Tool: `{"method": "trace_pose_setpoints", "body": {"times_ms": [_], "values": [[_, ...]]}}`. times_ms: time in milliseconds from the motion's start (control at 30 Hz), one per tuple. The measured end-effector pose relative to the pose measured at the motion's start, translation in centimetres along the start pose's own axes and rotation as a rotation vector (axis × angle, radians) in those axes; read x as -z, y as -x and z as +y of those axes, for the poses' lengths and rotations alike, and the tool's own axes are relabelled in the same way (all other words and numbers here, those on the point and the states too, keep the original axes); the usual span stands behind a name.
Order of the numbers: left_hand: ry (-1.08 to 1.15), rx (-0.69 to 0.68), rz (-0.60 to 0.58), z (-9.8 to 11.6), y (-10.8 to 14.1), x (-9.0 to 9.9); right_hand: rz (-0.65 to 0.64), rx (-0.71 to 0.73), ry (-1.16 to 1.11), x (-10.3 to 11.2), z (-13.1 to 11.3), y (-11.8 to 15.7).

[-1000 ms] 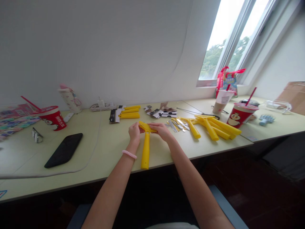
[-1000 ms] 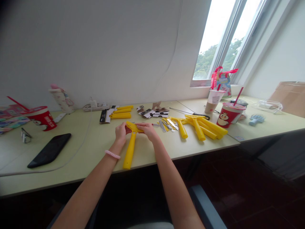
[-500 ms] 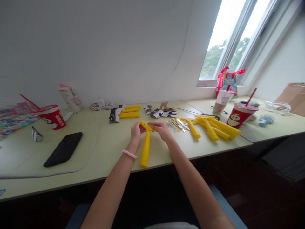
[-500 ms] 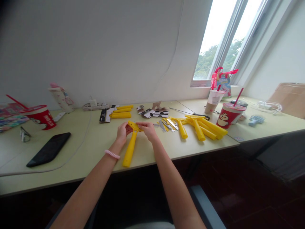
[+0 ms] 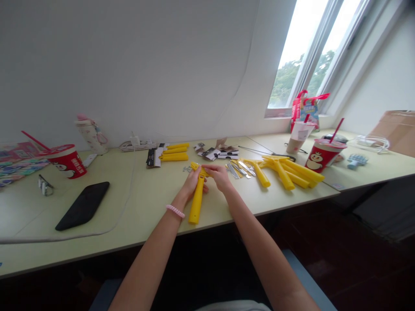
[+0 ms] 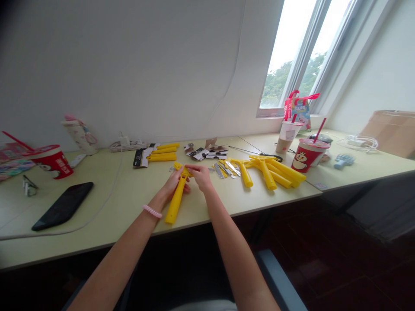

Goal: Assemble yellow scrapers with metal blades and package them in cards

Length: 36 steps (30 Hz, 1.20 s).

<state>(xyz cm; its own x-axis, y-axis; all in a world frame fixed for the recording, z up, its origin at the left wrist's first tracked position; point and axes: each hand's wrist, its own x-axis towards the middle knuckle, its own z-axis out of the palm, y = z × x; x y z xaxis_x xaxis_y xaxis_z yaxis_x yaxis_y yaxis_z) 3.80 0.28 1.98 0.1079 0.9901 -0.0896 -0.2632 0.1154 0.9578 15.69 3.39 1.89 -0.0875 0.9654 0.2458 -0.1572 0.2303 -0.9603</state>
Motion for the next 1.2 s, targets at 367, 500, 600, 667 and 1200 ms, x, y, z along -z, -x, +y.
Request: {"method": "trace_pose_setpoints", "body": {"times_ms": [367, 500, 600, 667, 1200], "values": [[-0.031, -0.139, -0.099, -0.4, -1.3, 0.6, -0.054, -0.038, -0.058, 0.0, -0.3, 0.2], [-0.025, -0.127, -0.102, -0.5, -1.3, 0.7, -0.072, -0.072, -0.079, 0.1, -0.2, 0.1], [-0.028, -0.11, -0.088, -0.3, -1.1, 0.5, -0.075, -0.085, -0.088, 0.0, -0.3, 0.2], [-0.03, -0.111, -0.084, -0.2, -1.0, 0.5, -0.078, -0.096, -0.1, 0.0, -0.5, 0.3], [-0.024, -0.154, -0.1, -0.2, -1.0, 0.5, -0.102, -0.164, -0.049, 0.2, -0.6, 0.5]]}}
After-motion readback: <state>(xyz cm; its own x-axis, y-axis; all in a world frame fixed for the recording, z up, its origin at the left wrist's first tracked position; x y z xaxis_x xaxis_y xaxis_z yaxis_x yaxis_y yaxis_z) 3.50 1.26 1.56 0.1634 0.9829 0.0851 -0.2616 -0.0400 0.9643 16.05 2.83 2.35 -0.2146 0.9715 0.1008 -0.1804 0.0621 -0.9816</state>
